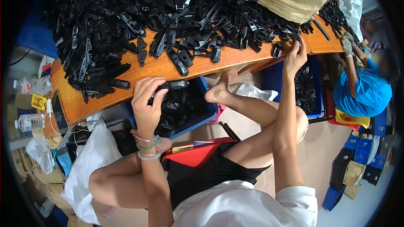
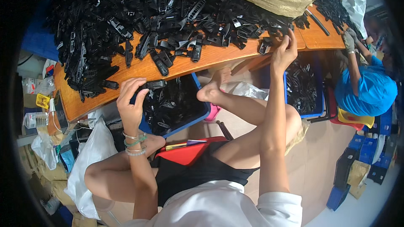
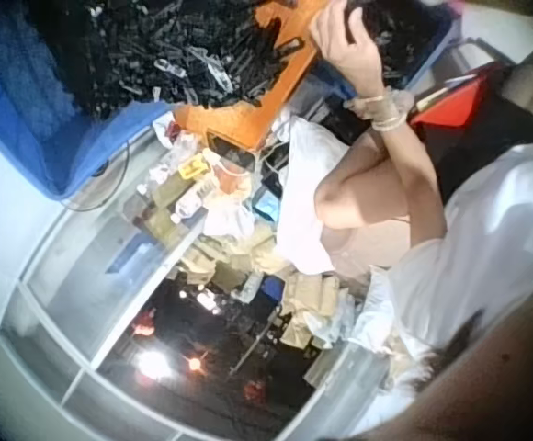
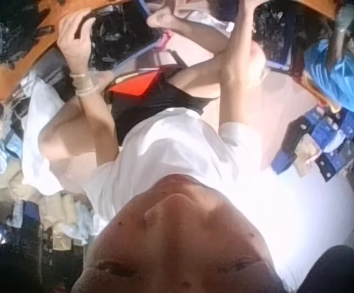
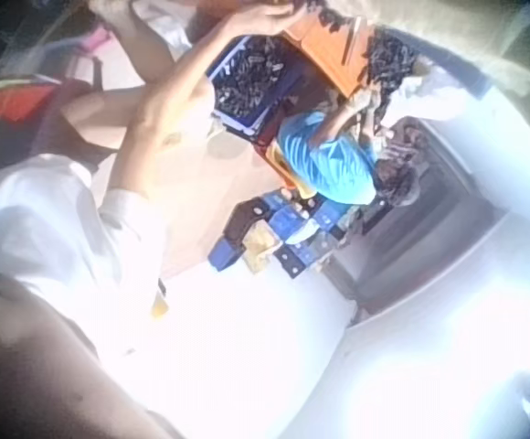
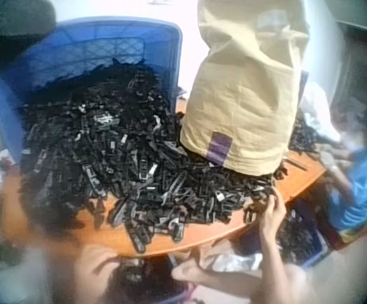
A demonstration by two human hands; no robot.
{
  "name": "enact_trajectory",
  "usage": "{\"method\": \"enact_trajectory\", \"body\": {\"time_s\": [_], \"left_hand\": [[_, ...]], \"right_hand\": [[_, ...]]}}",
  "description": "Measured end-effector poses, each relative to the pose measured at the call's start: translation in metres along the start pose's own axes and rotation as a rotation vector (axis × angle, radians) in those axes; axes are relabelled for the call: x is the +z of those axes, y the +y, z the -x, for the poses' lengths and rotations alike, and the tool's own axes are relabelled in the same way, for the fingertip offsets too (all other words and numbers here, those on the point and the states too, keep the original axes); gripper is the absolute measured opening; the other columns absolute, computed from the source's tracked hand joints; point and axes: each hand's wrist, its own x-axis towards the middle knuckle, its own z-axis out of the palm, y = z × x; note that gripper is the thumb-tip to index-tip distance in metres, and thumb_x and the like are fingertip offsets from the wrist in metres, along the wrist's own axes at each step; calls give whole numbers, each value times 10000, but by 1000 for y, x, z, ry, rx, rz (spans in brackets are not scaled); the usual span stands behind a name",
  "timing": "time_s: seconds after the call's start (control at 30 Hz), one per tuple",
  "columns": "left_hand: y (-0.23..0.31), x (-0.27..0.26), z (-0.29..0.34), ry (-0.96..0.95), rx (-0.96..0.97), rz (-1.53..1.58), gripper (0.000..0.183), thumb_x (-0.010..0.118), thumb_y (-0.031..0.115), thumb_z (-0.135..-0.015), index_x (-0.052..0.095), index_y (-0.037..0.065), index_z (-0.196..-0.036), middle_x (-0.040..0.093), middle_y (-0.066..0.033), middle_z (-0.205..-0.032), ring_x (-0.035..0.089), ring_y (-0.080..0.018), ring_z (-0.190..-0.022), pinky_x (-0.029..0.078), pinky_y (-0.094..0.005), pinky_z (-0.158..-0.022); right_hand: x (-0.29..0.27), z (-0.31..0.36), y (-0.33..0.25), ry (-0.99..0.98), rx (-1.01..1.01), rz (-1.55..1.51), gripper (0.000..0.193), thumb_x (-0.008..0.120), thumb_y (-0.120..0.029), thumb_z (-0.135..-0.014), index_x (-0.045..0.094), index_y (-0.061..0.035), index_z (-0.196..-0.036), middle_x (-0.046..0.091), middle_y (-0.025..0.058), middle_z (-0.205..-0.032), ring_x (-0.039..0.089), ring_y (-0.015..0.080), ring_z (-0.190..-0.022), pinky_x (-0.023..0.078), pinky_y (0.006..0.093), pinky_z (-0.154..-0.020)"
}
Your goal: The person repeatedly picks up plastic components from the tabletop, connects them together by hand, and places the assembled parts into a blue container beneath the table.
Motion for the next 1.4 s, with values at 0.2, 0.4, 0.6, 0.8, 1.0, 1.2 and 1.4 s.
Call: {"method": "enact_trajectory", "body": {"time_s": [0.2, 0.4, 0.6, 0.8, 1.0, 1.2, 1.4], "left_hand": [[12, 27, -12, -70, 46, 33, 183, 669, -20, -759, 642, -27, -940, 656, -133, -952, 584, -307, -931, 458, -362, -847], [1, 30, -25, -64, 40, -11, 189, 677, 0, -755, 640, -25, -938, 631, -125, -960, 561, -297, -932, 449, -360, -832], [-2, 17, -26, -117, -16, 25, 208, 693, -4, -734, 681, -12, -942, 615, -116, -933, 557, -277, -915, 450, -345, -813], [-11, 13, -28, -172, 22, 57, 206, 686, -13, -735, 677, -17, -941, 625, -104, -921, 555, -269, -897, 451, -345, -796], [-10, 15, -34, -193, 75, 89, 206, 693, -19, -725, 674, -21, -930, 627, -106, -916, 550, -275, -898, 450, -349, -788], [-14, 3, -37, -281, -46, 316, 243, 689, 11, -768, 661, 0, -1009, 615, -110, -950, 589, -261, -888, 469, -347, -798], [-15, 21, -54, -43, 149, -130, 273, 661, -33, -763, 653, -19, -1035, 601, -129, -1046, 579, -274, -925, 470, -352, -837]], "right_hand": [[-13, 25, -65, -154, 209, -281, 333, 607, -52, -902, 587, 51, -1218, 671, 50, -956, 583, 81, -785, 473, 232, -731], [0, 114, -152, -898, 106, -406, 296, 666, -47, -828, 658, 3, -1120, 640, 89, -893, 566, 154, -783, 470, 307, -714], [16, 132, -158, -981, -83, -272, 304, 712, -34, -756, 675, 14, -1054, 571, 101, -870, 525, 254, -846, 421, 329, -789], [16, 129, -165, -1051, -34, -246, 317, 720, -15, -733, 693, -6, -1048, 564, 94, -858, 511, 240, -844, 419, 344, -759], [26, 138, -177, -1001, -154, -143, 311, 733, -21, -710, 694, 5, -1017, 545, 110, -908, 534, 270, -889, 431, 365, -798], [18, 147, -181, -1074, -73, -304, 302, 704, 25, -751, 672, 21, -1051, 569, 124, -915, 593, 268, -817, 478, 319, -716], [47, 146, -177, -616, -323, 26, 237, 691, -4, -748, 659, -16, -982, 576, 120, -929, 589, 284, -842, 466, 375, -725]]}}
